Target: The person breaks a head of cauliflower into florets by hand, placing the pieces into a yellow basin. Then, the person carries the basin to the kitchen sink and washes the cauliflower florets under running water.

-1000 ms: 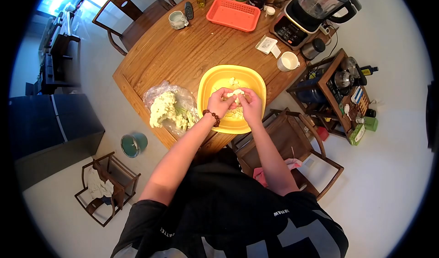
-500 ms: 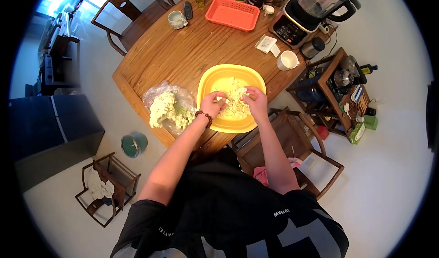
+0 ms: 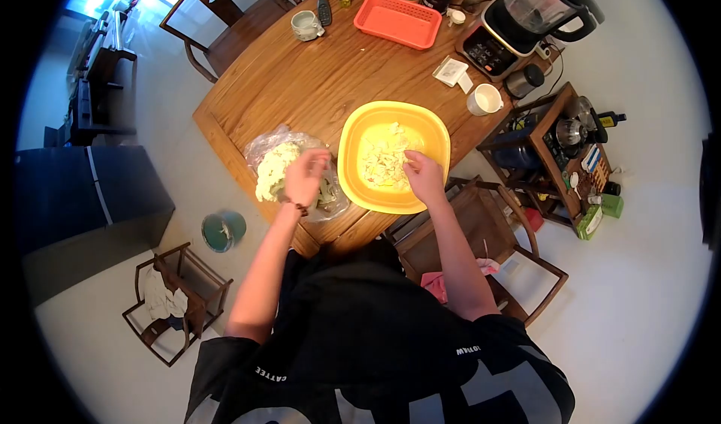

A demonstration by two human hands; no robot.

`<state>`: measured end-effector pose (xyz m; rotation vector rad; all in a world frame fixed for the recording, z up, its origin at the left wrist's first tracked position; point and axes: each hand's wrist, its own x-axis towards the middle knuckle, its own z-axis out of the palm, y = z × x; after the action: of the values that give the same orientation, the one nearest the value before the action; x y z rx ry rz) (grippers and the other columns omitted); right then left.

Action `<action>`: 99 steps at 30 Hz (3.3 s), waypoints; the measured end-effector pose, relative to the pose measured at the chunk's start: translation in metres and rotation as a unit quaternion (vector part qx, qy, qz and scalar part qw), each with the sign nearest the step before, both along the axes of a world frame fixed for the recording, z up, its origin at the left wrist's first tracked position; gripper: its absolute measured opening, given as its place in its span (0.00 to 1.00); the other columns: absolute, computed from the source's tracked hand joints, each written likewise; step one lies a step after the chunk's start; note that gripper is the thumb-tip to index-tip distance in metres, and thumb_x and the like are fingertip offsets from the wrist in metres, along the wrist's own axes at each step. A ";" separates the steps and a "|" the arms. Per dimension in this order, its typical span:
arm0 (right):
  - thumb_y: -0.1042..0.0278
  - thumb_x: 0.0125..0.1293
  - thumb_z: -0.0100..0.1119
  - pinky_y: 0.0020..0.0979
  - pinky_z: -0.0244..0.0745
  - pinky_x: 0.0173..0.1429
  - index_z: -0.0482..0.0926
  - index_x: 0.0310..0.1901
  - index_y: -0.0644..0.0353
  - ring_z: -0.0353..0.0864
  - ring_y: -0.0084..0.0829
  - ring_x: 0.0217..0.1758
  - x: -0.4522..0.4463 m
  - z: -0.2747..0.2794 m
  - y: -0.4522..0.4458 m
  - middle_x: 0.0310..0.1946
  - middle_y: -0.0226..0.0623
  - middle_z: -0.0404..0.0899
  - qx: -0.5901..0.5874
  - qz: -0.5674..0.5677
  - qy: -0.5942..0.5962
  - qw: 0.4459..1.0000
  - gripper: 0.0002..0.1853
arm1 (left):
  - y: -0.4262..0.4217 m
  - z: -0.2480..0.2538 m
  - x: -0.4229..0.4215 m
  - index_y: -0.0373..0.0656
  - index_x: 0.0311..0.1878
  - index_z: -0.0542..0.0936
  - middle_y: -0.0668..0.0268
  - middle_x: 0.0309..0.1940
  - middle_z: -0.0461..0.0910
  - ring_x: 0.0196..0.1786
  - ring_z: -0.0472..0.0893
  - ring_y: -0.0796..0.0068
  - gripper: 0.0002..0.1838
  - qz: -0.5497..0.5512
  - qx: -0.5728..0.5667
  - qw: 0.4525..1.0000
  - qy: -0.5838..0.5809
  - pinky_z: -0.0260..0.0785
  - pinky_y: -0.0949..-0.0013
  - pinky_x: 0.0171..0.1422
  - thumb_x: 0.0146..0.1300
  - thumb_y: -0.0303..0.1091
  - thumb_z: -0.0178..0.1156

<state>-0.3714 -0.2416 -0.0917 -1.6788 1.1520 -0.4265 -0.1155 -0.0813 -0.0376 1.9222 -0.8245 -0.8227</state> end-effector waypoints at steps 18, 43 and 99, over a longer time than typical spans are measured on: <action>0.67 0.69 0.65 0.33 0.83 0.51 0.84 0.54 0.66 0.90 0.35 0.45 0.108 0.040 0.150 0.43 0.46 0.89 0.075 0.107 -0.033 0.991 0.16 | 0.092 -0.042 0.114 0.56 0.76 0.67 0.40 0.75 0.59 0.73 0.63 0.34 0.43 -0.180 0.095 0.927 -0.314 0.61 0.48 0.77 0.57 0.41 0.75; 0.59 0.62 0.72 0.36 0.79 0.43 0.84 0.49 0.67 0.84 0.38 0.37 0.250 0.127 0.172 0.39 0.43 0.86 -0.126 0.056 -0.027 0.990 0.20 | 0.109 0.025 0.172 0.40 0.66 0.75 0.57 0.53 0.86 0.53 0.85 0.67 0.24 -0.035 -0.133 0.984 0.110 0.76 0.64 0.58 0.67 0.27 0.65; 0.62 0.78 0.42 0.25 0.60 0.33 0.64 0.40 0.54 0.60 0.21 0.25 0.147 0.122 0.098 0.26 0.30 0.67 0.555 -0.022 -0.303 0.775 0.08 | 0.077 0.014 0.104 0.40 0.73 0.67 0.44 0.74 0.64 0.75 0.64 0.41 0.33 -0.150 -0.098 0.947 -0.267 0.56 0.45 0.79 0.69 0.41 0.62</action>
<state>-0.2247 -0.1432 0.0303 -0.3993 0.6789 -0.1935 -0.0119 -0.0042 -0.0236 1.8856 -1.4954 -0.3601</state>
